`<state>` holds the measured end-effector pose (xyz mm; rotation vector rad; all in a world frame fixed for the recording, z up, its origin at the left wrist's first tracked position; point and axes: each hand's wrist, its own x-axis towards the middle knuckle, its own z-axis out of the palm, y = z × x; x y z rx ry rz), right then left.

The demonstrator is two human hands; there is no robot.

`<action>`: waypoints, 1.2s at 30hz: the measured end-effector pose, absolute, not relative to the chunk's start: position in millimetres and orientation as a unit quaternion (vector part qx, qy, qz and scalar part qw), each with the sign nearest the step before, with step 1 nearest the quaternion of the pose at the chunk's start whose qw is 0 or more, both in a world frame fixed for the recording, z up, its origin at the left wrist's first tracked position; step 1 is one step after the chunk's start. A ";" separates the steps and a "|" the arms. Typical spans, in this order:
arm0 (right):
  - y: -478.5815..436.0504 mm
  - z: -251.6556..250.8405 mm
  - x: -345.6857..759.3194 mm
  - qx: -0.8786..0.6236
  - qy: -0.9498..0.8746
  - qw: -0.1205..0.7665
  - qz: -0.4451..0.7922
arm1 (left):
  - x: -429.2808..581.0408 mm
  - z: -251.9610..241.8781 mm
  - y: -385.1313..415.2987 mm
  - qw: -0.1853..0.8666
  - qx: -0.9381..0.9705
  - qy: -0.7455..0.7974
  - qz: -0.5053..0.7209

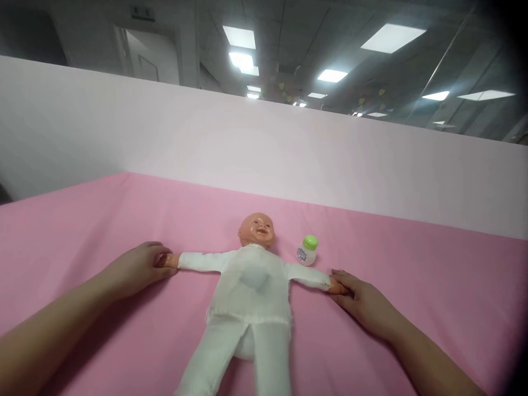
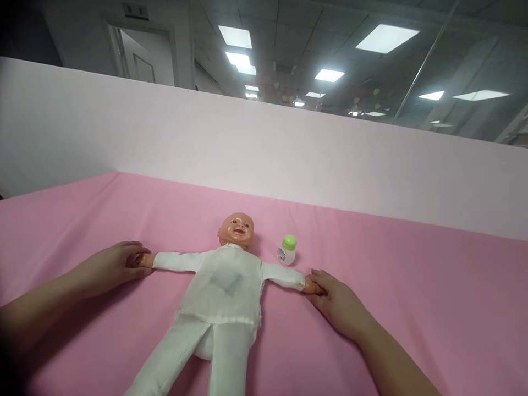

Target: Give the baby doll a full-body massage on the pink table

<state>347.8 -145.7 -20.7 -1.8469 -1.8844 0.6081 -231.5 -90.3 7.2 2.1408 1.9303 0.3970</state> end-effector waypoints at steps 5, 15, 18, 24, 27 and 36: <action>-153.0 -4.8 337.8 -0.659 -0.622 0.293 0.305 | -203.9 13.5 -103.8 0.164 0.657 0.703 0.217; -150.0 -26.0 331.0 -0.512 -0.347 0.525 0.585 | -186.7 -5.1 -102.1 0.460 0.488 0.581 0.462; -148.3 -23.7 330.7 -0.469 -0.281 0.576 0.608 | -187.0 -3.7 -100.0 0.502 0.447 0.554 0.491; -147.2 -21.5 333.4 -0.479 -0.289 0.553 0.618 | -189.5 -3.9 -98.9 0.497 0.449 0.553 0.496; -147.3 -21.0 334.0 -0.478 -0.293 0.546 0.623 | -191.4 -5.2 -98.6 0.481 0.469 0.569 0.475; -148.5 -25.1 331.7 -0.531 -0.382 0.511 0.557 | -190.2 -5.3 -97.2 0.488 0.450 0.576 0.477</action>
